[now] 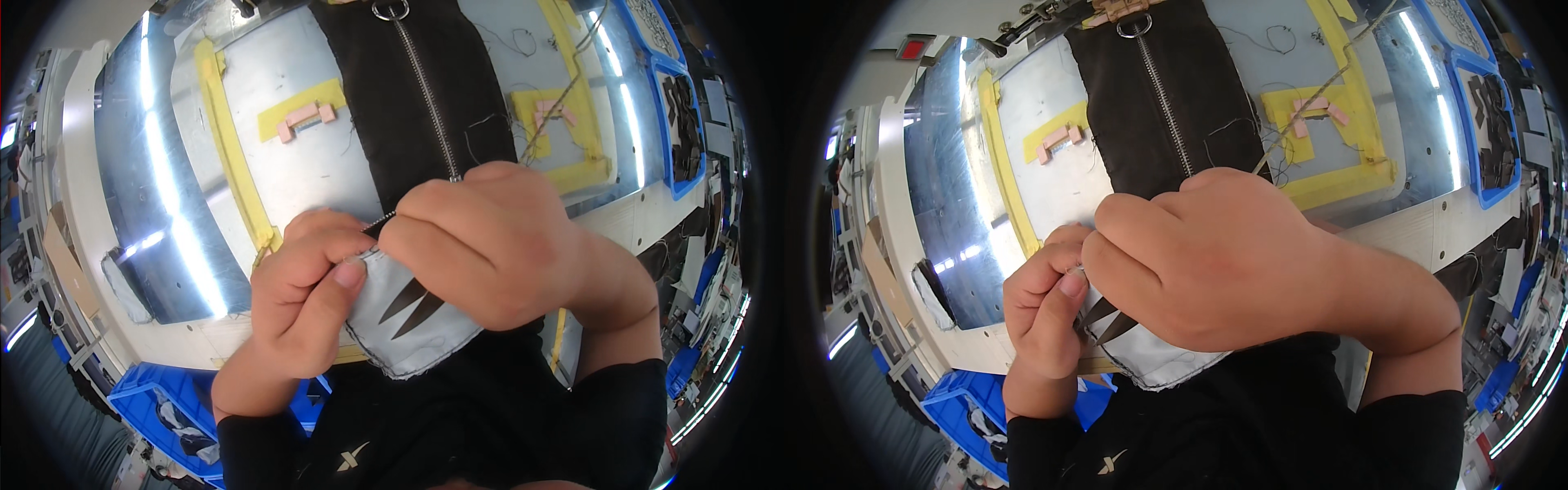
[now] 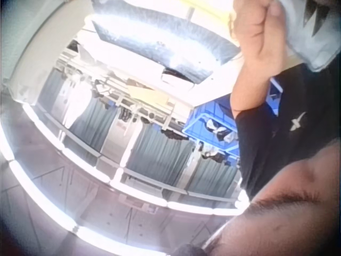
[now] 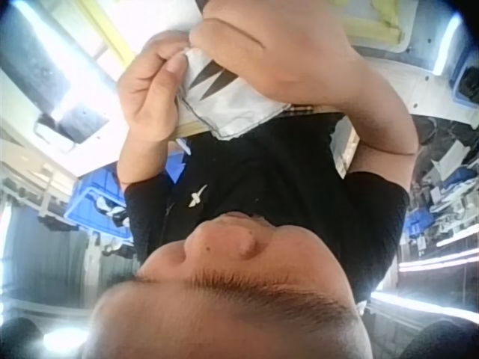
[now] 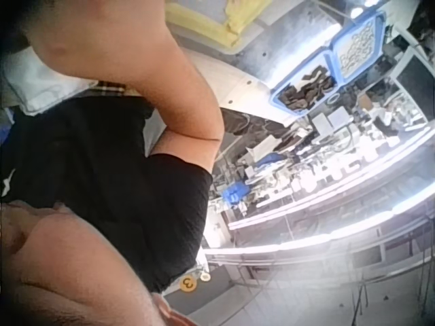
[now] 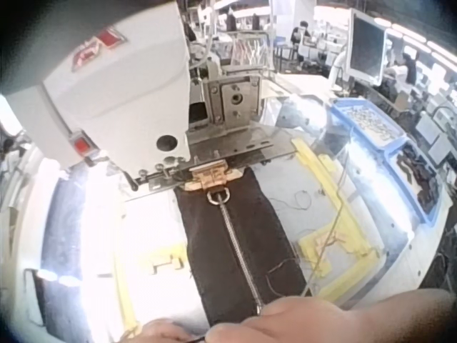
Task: The person trims threads from fabric pieces using thread snips, aligns the components on a zippered strip, and positions the assembly into a sewing machine before operating the touchscreen to stitch them.
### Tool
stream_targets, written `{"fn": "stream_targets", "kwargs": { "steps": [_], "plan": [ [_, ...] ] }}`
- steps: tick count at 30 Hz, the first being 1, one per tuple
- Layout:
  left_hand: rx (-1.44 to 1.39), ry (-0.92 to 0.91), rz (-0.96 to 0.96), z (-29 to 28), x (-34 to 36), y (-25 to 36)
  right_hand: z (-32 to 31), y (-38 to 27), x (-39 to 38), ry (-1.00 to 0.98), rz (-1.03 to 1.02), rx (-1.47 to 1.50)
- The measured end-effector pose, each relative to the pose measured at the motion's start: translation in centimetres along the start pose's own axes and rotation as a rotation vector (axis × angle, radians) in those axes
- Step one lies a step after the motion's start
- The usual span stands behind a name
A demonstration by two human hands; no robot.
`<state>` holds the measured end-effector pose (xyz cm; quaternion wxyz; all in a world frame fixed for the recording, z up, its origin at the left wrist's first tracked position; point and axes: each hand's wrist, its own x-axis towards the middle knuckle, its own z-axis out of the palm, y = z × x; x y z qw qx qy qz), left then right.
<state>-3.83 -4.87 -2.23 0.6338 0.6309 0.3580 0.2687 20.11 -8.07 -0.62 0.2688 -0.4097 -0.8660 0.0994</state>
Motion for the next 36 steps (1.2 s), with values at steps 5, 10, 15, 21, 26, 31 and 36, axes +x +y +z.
{"fn": "stream_targets", "kwargs": {
  "steps": [5, 10, 15, 21, 26, 31, 36],
  "plan": [
    [0.017, 0.002, 0.026, -0.2, 0.2, -0.1, -0.9, 0.5, 0.3, 0.135, 0.116, -0.022],
    [0.014, 0.038, 0.032, -0.1, 0.0, -0.1, -2.4, 2.8, -0.5, 0.371, 0.360, -0.044],
    [0.025, 0.016, 0.051, 0.2, 0.3, 0.1, -3.4, 3.7, -1.3, 0.212, 0.417, -0.045],
    [0.095, 0.043, 0.051, 0.4, 0.2, -0.2, -2.0, 1.4, -0.4, 0.080, 0.225, 0.302],
    [0.095, 0.034, 0.050, 0.4, 0.1, -0.4, -0.5, 0.5, -0.1, -0.079, 0.255, 0.324],
    [0.174, -0.023, 0.078, 0.1, 0.5, -0.1, -0.3, 0.5, -0.2, -0.094, 0.360, 0.402],
    [0.108, 0.044, 0.036, 0.6, 0.2, 0.1, -1.3, 1.6, -0.2, 0.170, 0.369, 0.354]
  ]
}}
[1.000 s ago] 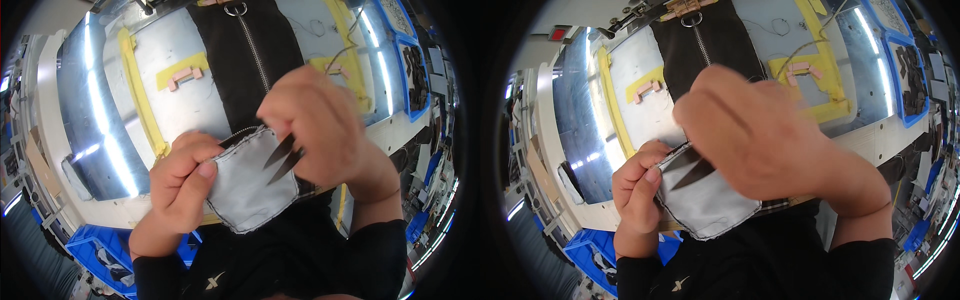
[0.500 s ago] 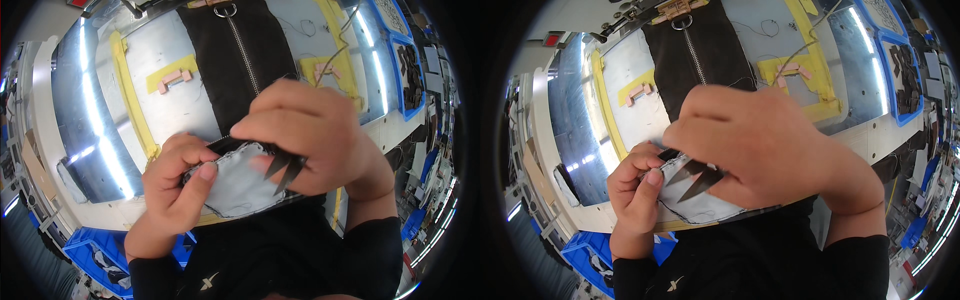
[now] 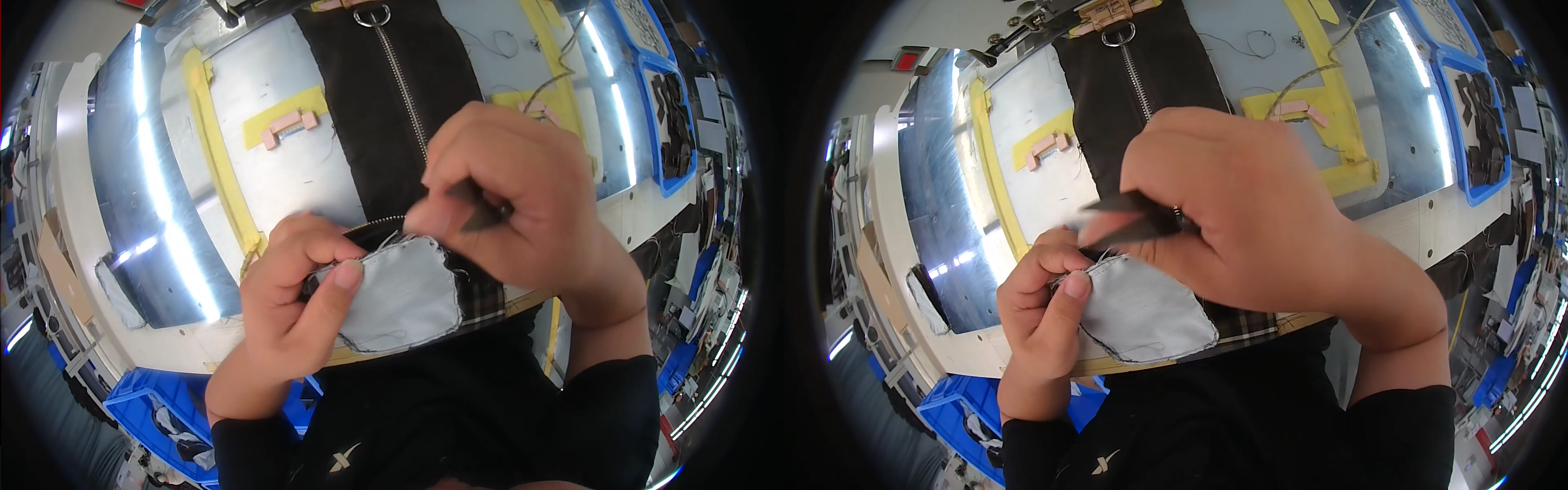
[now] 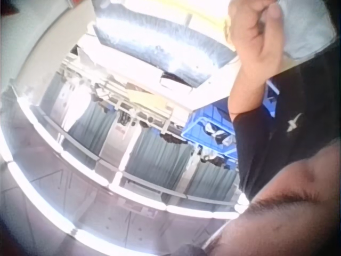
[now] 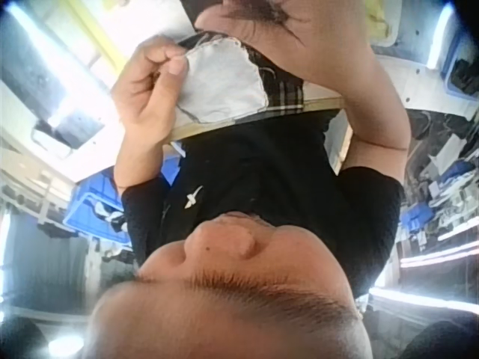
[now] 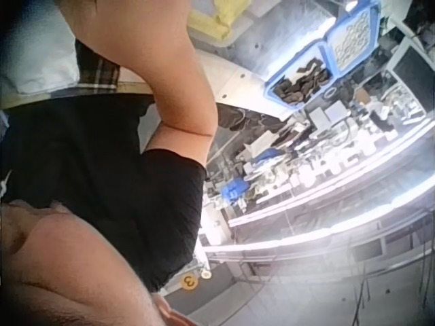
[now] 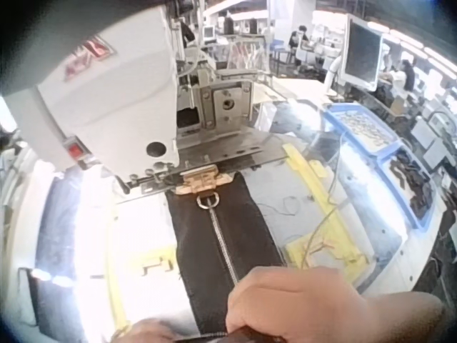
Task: The person trims threads from fabric pieces using thread snips, aligns the components on a zippered strip, and positions the assembly into a sewing machine before operating the touchscreen to stitch them.
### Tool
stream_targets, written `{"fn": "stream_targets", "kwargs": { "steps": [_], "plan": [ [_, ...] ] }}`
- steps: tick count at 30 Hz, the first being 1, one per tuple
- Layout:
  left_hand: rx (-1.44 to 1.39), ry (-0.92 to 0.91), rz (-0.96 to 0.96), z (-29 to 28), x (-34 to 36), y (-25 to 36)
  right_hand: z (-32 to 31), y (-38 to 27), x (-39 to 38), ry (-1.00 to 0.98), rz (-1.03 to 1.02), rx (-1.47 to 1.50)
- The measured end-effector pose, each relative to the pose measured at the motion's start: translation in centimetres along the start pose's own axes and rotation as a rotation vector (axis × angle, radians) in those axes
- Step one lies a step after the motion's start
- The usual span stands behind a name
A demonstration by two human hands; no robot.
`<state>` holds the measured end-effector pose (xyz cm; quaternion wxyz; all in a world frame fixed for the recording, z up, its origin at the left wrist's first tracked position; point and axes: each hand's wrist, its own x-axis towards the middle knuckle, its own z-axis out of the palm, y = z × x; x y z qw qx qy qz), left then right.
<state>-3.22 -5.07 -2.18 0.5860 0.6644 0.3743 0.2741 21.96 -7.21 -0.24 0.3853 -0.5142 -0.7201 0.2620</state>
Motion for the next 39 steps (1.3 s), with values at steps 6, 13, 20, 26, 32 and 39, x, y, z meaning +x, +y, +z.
{"fn": "stream_targets", "kwargs": {
  "steps": [6, 13, 20, 26, 32, 39],
  "plan": [
    [0.108, 0.044, 0.051, 0.1, -0.3, 0.1, -0.2, -0.4, 0.1, 0.018, -0.006, -0.151],
    [0.452, 0.013, 0.402, 0.0, 0.1, 0.5, -0.3, -1.3, -0.9, -0.301, -0.248, -0.200],
    [0.265, 0.116, 0.435, -0.7, -0.9, -0.8, 0.6, -1.6, -1.8, -0.058, -0.375, -0.262],
    [0.217, 0.056, 0.324, -1.0, -1.1, -0.1, 0.2, -1.3, -1.6, -0.079, -0.395, -0.183],
    [0.219, -0.006, 0.408, -0.7, 0.1, 0.5, 0.4, -1.3, -1.6, -0.104, -0.407, -0.181],
    [0.287, 0.006, 0.437, -0.6, -0.2, -0.1, 0.4, -1.3, -1.5, -0.160, -0.401, -0.168]
  ]
}}
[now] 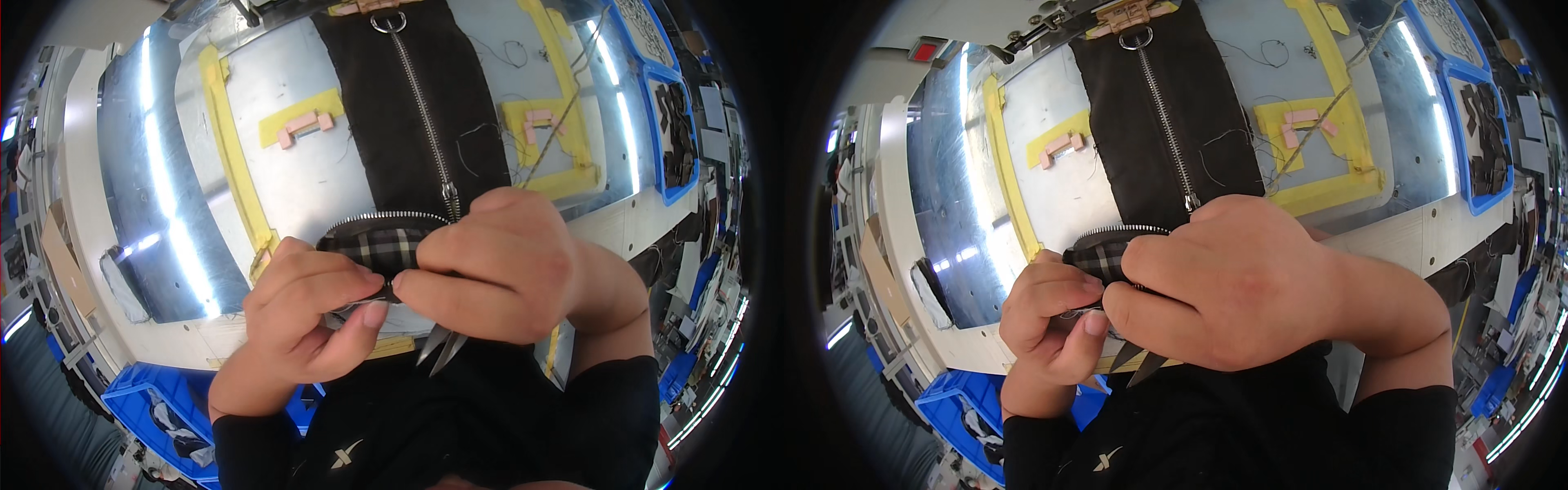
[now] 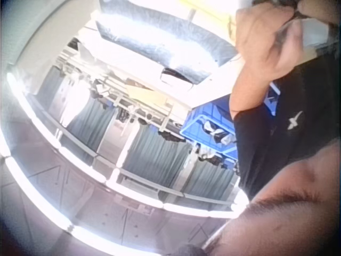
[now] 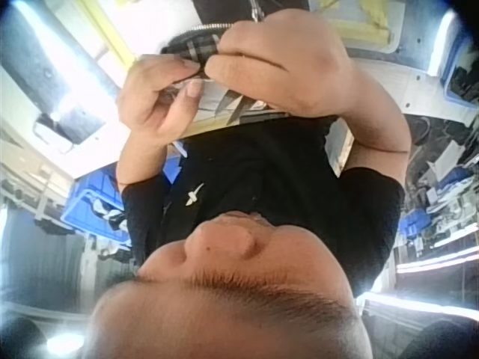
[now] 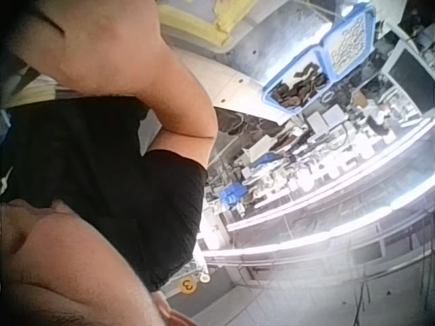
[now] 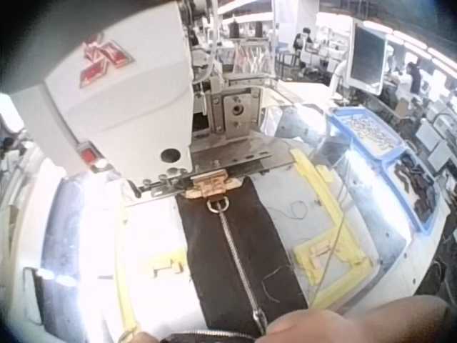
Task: The person trims threads from fabric pieces using thread snips, aligns the components on a zippered strip, and positions the assembly into a sewing machine before operating the touchscreen to stitch them.
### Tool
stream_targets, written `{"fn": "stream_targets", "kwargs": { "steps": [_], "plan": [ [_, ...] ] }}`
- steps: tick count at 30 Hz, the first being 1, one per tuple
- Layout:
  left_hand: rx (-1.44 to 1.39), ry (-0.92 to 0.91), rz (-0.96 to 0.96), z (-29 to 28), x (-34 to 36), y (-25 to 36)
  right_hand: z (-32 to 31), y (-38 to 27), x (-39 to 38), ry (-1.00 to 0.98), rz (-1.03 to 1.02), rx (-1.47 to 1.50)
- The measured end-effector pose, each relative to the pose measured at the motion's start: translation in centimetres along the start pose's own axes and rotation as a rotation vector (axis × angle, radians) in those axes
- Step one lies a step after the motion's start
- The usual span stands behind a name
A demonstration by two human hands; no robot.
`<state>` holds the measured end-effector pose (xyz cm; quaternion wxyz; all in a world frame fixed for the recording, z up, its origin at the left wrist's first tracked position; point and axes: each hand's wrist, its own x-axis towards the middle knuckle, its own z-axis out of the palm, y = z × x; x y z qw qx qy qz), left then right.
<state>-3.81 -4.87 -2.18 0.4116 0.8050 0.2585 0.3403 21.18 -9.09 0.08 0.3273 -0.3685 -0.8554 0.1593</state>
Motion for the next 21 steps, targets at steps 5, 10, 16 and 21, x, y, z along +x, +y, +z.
{"fn": "stream_targets", "kwargs": {
  "steps": [5, 10, 16, 21],
  "plan": [
    [0.030, -0.006, -0.010, 0.0, 0.2, 0.0, 0.3, 0.2, -0.1, 0.023, 0.009, -0.042],
    [-0.025, -0.013, -0.013, 0.0, 0.6, 0.1, 0.5, 0.1, -0.1, 0.053, 0.001, -0.038],
    [0.012, -0.006, -0.017, 0.2, 0.5, 0.2, 1.2, 0.6, -0.3, 0.082, 0.043, -0.013],
    [0.042, -0.001, -0.064, 0.2, 0.4, 0.4, 1.2, 0.5, -0.2, 0.040, 0.202, 0.151]
  ]
}}
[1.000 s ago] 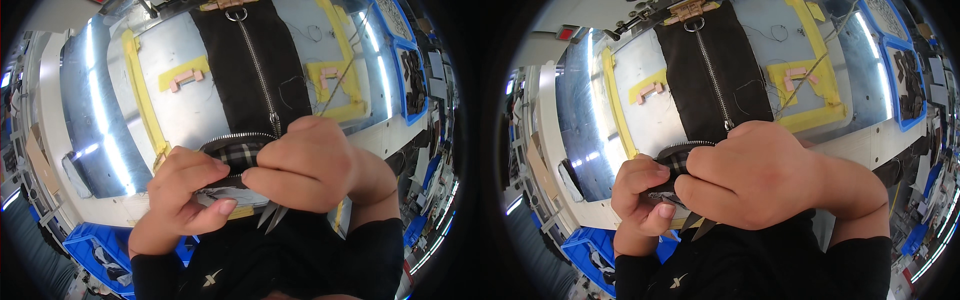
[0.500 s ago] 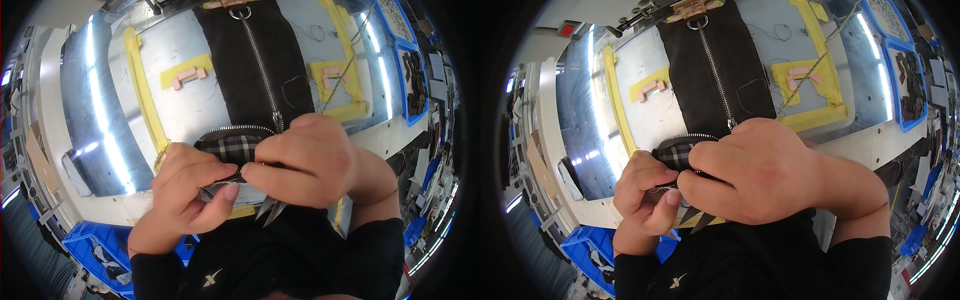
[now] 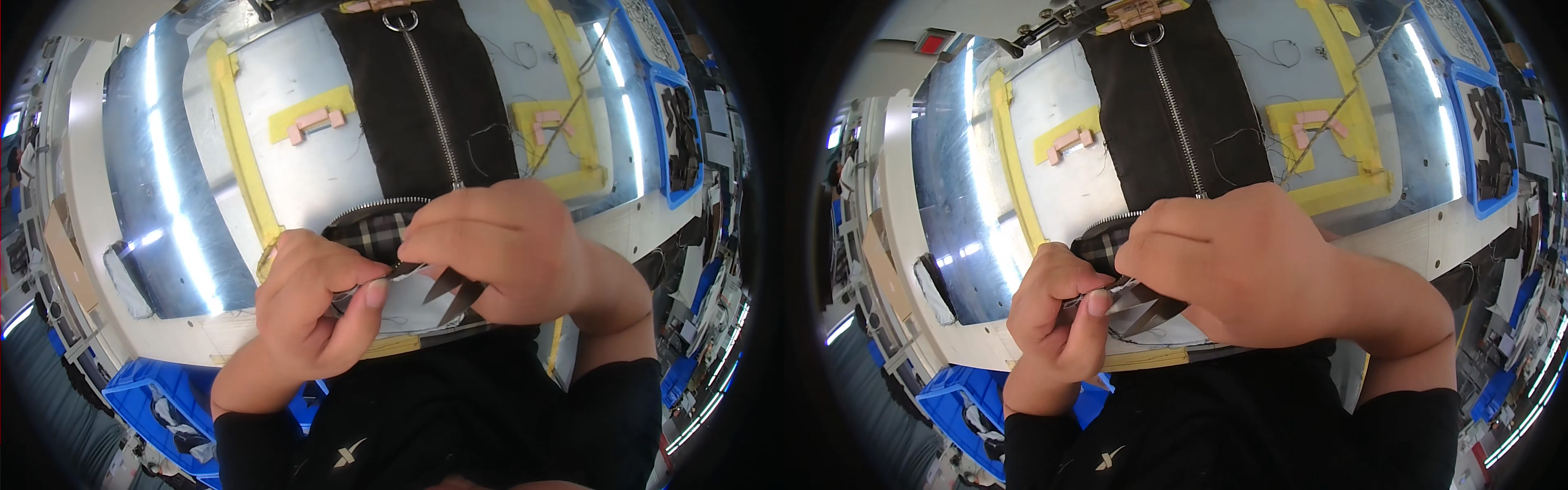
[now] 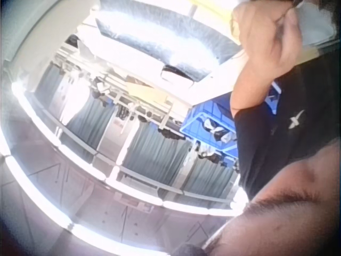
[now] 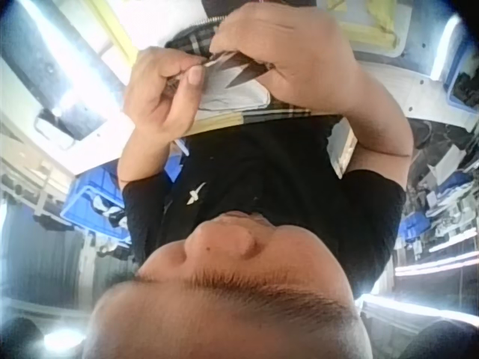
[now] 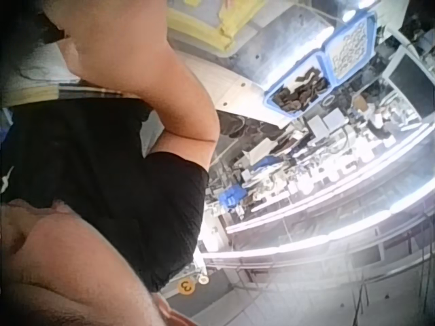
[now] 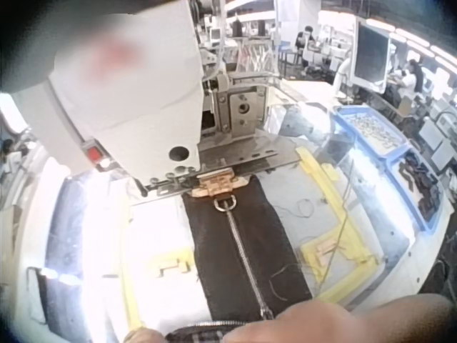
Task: The person trims threads from fabric pieces using thread snips, aligns the components on a zippered strip, and positions the assembly into a sewing machine before operating the touchscreen to stitch them.
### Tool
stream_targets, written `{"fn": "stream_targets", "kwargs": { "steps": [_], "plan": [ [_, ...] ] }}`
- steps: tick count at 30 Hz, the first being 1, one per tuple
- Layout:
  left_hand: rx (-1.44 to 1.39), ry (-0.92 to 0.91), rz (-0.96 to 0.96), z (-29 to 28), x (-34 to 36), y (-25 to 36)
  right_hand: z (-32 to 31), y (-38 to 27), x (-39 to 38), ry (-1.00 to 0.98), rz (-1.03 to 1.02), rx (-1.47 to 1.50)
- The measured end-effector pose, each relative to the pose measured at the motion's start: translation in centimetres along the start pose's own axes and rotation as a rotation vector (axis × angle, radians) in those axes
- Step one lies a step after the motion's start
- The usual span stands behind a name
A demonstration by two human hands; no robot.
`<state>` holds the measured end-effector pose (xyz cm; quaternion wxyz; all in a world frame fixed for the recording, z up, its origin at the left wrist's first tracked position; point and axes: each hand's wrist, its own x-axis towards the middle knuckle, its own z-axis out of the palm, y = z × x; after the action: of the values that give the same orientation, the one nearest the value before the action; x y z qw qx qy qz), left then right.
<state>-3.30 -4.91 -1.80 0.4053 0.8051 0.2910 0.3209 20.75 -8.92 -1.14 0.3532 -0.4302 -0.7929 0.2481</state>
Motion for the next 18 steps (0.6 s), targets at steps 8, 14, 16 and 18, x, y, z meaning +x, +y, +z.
{"fn": "stream_targets", "kwargs": {
  "steps": [8, 14, 16, 18],
  "plan": [
    [0.043, 0.031, -0.003, 0.5, 0.1, 0.1, -0.6, -1.3, 1.1, -0.021, 0.195, 0.245],
    [0.087, 0.023, 0.020, 0.4, 0.2, 0.4, 0.2, -0.7, 0.6, -0.028, 0.164, 0.145],
    [0.040, 0.019, -0.028, 0.4, 0.2, 0.5, 0.1, -0.6, 0.5, -0.032, 0.163, 0.136],
    [-0.006, 0.016, -0.078, 0.3, 0.3, 0.6, 0.0, -0.7, 0.6, -0.037, 0.161, 0.128]
  ]
}}
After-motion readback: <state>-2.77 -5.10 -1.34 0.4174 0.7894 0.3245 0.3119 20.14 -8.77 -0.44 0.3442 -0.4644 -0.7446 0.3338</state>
